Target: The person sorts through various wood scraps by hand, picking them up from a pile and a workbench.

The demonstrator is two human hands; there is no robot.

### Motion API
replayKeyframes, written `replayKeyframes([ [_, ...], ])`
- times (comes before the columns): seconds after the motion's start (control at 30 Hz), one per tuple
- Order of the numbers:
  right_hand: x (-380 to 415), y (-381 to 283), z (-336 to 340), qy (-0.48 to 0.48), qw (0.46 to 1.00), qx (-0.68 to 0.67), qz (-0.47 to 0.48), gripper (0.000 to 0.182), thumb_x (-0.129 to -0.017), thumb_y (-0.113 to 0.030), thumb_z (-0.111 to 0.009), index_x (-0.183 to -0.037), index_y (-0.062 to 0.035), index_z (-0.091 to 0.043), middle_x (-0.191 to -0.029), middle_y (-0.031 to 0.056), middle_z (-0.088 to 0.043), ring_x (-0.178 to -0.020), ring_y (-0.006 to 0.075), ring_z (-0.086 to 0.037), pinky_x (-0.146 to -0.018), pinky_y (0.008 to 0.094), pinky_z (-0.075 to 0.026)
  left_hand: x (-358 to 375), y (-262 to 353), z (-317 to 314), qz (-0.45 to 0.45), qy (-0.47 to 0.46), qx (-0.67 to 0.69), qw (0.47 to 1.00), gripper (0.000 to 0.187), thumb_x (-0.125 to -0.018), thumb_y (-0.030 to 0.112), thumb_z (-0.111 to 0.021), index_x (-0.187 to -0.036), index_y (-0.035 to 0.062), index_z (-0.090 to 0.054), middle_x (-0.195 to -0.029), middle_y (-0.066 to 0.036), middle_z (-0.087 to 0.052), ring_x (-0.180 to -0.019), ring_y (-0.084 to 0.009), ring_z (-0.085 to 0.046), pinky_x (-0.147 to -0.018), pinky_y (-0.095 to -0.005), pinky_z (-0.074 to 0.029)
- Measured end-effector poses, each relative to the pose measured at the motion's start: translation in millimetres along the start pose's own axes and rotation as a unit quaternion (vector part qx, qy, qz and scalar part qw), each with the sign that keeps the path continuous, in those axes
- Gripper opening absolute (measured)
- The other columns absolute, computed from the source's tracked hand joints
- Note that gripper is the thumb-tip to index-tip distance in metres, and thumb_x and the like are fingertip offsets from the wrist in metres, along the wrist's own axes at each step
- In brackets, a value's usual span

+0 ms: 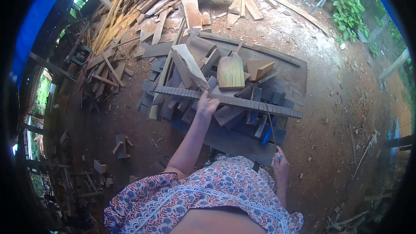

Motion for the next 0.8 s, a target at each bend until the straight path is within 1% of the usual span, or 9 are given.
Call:
replayKeyframes([
  [0.07,-4,4,0,-0.001,1.0,-0.015,0.002,0.037,-0.095,-0.029,-0.05,-0.125,-0.0076,-0.055,-0.082,0.0091,-0.062,-0.075,0.0153,-0.059,-0.07,0.0322,-0.047,-1,42,32,-0.137,0.089,-0.059,0.985,0.065,-0.094,0.034,-0.049,-0.141,0.0009,-0.019,-0.146,-0.024,-0.019,-0.138,-0.0407,-0.013,-0.112,-0.0489,-0.013],
  [0.17,-8,-8,0,-0.004,1.0,0.011,0.027,0.038,-0.095,-0.03,-0.051,-0.125,-0.0067,-0.055,-0.08,0.0083,-0.061,-0.073,0.0131,-0.056,-0.069,0.031,-0.046,-26,63,23,-0.138,0.059,-0.153,0.977,0.062,-0.093,0.038,-0.051,-0.138,0.0027,-0.026,-0.14,-0.022,-0.027,-0.135,-0.042,-0.021,-0.11,-0.0534,-0.017],
  [0.2,-8,-10,0,-0.011,1.0,0.005,0.013,0.038,-0.095,-0.03,-0.051,-0.125,-0.0065,-0.055,-0.081,0.0089,-0.061,-0.073,0.0129,-0.056,-0.069,0.0308,-0.046,-48,67,30,-0.116,0.076,-0.159,0.978,0.056,-0.092,0.041,-0.052,-0.13,0.0037,-0.037,-0.125,-0.018,-0.042,-0.116,-0.0417,-0.043,-0.104,-0.0566,-0.03],
  [0.23,-7,-10,-1,-0.019,1.0,-0.001,0.0,0.038,-0.095,-0.03,-0.05,-0.125,-0.0063,-0.055,-0.081,0.0095,-0.062,-0.072,0.0127,-0.056,-0.068,0.0305,-0.046,-56,70,29,-0.116,0.074,-0.159,0.978,0.056,-0.092,0.041,-0.052,-0.13,0.0037,-0.037,-0.125,-0.018,-0.042,-0.116,-0.0417,-0.043,-0.104,-0.0566,-0.03],
  [0.3,-6,-10,-1,-0.022,1.0,-0.002,0.009,0.038,-0.095,-0.03,-0.051,-0.125,-0.0065,-0.055,-0.082,0.0104,-0.062,-0.073,0.013,-0.057,-0.068,0.0309,-0.046,-68,73,15,-0.113,0.002,-0.137,0.984,0.043,-0.091,0.037,-0.057,-0.115,0.0046,-0.041,-0.102,-0.013,-0.053,-0.078,-0.0301,-0.058,-0.074,-0.0437,-0.053],
  [0.4,-5,-6,-2,-0.009,0.999,-0.009,0.045,0.038,-0.095,-0.029,-0.051,-0.125,-0.0067,-0.055,-0.083,0.0113,-0.063,-0.072,0.0132,-0.057,-0.068,0.0309,-0.046,-95,87,23,-0.168,0.007,-0.109,0.98,0.036,-0.09,0.032,-0.059,-0.108,0.0076,-0.041,-0.083,-0.009,-0.054,-0.057,-0.0196,-0.054,-0.049,-0.0301,-0.051],
  [0.6,-3,2,2,-0.017,1.0,-0.003,0.023,0.037,-0.094,-0.028,-0.052,-0.124,-0.0063,-0.055,-0.089,0.0133,-0.064,-0.077,0.0154,-0.06,-0.072,0.0316,-0.048,-7,120,-40,-0.224,-0.004,-0.155,0.962,0.021,-0.094,0.025,-0.054,-0.094,0.0071,-0.044,-0.074,-0.006,-0.051,-0.055,-0.0117,-0.051,-0.043,-0.0238,-0.042],
  [0.73,-8,-6,8,-0.031,0.999,0.005,0.025,0.039,-0.094,-0.028,-0.05,-0.124,-0.003,-0.055,-0.106,0.0155,-0.065,-0.095,0.0189,-0.062,-0.082,0.0312,-0.047,68,113,-56,-0.105,-0.106,-0.2,0.968,0.018,-0.096,0.025,-0.049,-0.105,0.0104,-0.045,-0.075,-0.006,-0.051,-0.049,-0.007,-0.046,-0.039,-0.0195,-0.036],
  [0.8,-11,-4,17,0.001,0.999,-0.012,0.033,0.037,-0.094,-0.027,-0.051,-0.123,-0.0043,-0.055,-0.101,0.0163,-0.065,-0.089,0.0184,-0.063,-0.078,0.0321,-0.047,127,107,-64,-0.048,-0.143,-0.235,0.96,0.019,-0.098,0.029,-0.045,-0.106,0.0121,-0.046,-0.074,-0.006,-0.053,-0.044,-0.0049,-0.043,-0.036,-0.018,-0.034],
])
Point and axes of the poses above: each hand's wrist, its own x-axis away from the middle knuckle, its own z-axis out of the back of the hand, y = z × x, the point moved 10 cm from there along -x, towards the middle knuckle
